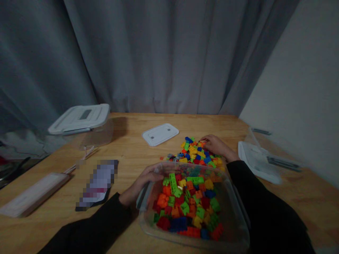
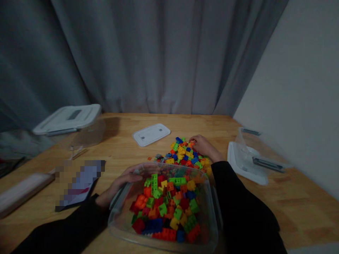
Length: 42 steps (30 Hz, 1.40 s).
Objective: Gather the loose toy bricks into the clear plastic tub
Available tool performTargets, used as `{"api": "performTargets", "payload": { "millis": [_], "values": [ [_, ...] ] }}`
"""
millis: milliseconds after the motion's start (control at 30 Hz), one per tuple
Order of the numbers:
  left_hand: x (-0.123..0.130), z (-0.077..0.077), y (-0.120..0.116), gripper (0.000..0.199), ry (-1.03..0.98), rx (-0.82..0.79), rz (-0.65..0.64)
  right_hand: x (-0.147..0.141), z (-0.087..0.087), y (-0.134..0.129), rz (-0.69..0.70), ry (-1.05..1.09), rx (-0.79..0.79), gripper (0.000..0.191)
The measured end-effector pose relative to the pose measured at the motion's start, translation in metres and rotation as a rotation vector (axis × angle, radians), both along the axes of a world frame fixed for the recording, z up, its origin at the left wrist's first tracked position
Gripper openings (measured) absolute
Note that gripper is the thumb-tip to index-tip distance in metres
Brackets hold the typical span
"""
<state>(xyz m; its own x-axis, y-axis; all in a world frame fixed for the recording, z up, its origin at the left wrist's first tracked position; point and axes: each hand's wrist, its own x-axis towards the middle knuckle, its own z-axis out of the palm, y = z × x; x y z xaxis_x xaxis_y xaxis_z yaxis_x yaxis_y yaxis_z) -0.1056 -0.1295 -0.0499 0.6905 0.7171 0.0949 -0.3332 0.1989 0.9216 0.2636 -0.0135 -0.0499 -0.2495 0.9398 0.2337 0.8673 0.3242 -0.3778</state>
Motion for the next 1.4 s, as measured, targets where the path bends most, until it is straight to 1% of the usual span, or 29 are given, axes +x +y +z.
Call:
{"api": "performTargets", "payload": {
  "millis": [133,267,400,500,667,733,867,1000,1233,1400],
  "values": [
    [-0.001,0.000,0.000,0.054,-0.002,0.018,0.019,0.002,0.001,0.001,0.026,0.001,0.005,0.038],
    [-0.001,-0.001,0.001,0.055,0.004,0.026,0.004,0.003,0.003,-0.001,0.041,0.010,-0.014,0.040],
    [0.000,-0.001,0.001,0.056,-0.001,-0.001,-0.021,0.002,0.005,-0.004,0.046,0.047,-0.042,0.041],
    [0.000,-0.001,0.000,0.056,0.000,-0.031,-0.042,-0.001,0.010,-0.007,0.041,0.064,-0.038,0.040],
    [-0.001,-0.001,0.000,0.055,0.014,-0.013,0.026,-0.004,0.021,-0.012,0.045,0.055,0.007,0.038],
    [-0.001,-0.001,0.001,0.054,0.015,-0.007,0.031,-0.004,0.023,-0.013,0.049,0.066,0.013,0.037],
    [0.000,0.000,0.001,0.055,0.008,-0.027,-0.016,-0.004,0.023,-0.013,0.037,0.132,-0.024,0.039],
    [0.001,0.001,-0.002,0.054,-0.012,-0.040,-0.029,-0.005,0.025,-0.015,0.035,0.116,-0.012,0.040],
    [0.001,-0.001,-0.001,0.055,-0.006,-0.023,-0.033,-0.008,0.040,-0.023,0.073,0.132,0.017,0.037],
    [0.000,-0.002,0.001,0.055,-0.004,0.004,-0.009,-0.015,0.057,-0.035,0.085,0.166,0.026,0.034]
  ]
}}
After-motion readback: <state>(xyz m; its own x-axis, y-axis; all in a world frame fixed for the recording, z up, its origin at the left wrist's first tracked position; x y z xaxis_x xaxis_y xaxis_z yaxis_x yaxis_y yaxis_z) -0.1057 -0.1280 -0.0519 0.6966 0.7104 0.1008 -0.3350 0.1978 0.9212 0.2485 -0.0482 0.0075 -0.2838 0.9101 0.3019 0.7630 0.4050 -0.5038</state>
